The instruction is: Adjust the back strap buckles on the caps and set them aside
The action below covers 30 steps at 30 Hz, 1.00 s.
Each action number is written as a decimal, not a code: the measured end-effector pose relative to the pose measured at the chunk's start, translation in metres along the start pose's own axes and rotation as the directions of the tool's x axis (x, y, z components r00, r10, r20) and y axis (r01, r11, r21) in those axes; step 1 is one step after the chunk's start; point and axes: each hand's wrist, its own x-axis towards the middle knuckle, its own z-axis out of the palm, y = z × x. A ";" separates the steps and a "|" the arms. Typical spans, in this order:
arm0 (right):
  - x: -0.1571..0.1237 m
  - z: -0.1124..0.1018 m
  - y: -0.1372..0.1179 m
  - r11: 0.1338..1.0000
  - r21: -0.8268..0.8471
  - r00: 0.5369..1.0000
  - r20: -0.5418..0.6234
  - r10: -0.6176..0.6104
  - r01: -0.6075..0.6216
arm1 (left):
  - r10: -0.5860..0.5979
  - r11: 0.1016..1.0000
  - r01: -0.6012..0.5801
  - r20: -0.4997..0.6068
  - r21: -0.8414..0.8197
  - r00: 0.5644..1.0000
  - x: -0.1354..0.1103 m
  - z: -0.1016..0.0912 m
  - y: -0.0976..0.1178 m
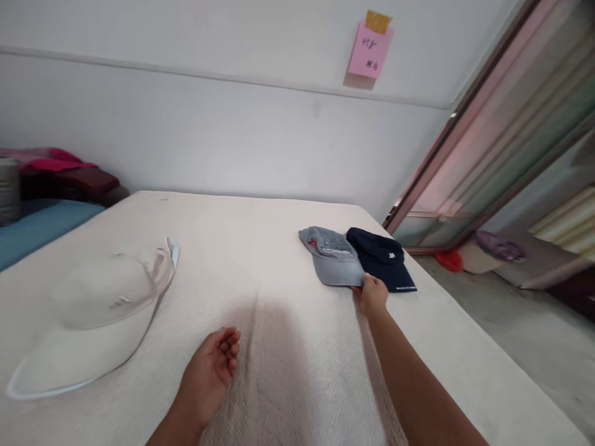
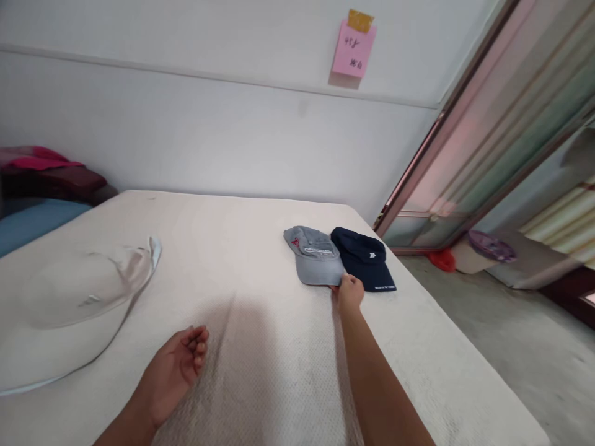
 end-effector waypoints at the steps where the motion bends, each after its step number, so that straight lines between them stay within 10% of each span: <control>1: -0.008 -0.002 -0.001 1.000 -0.010 1.000 -0.022 0.004 -0.004 | 0.021 1.000 -0.022 -0.013 -0.019 1.000 0.000 -0.002 0.002; 17: -0.202 0.014 -0.001 0.996 -0.058 0.995 0.065 0.072 -0.068 | 0.389 0.834 -0.495 -0.377 -0.242 0.840 -0.027 -0.077 0.061; 23: -0.217 0.027 -0.004 0.990 -0.140 0.995 0.103 0.015 -0.001 | 0.399 0.839 -0.502 -0.391 -0.208 0.830 -0.029 -0.095 0.066; 30: -0.220 0.046 -0.007 0.969 -0.053 0.947 0.204 0.249 -0.243 | 0.479 0.824 -0.558 -0.404 -0.100 0.779 -0.028 -0.091 0.071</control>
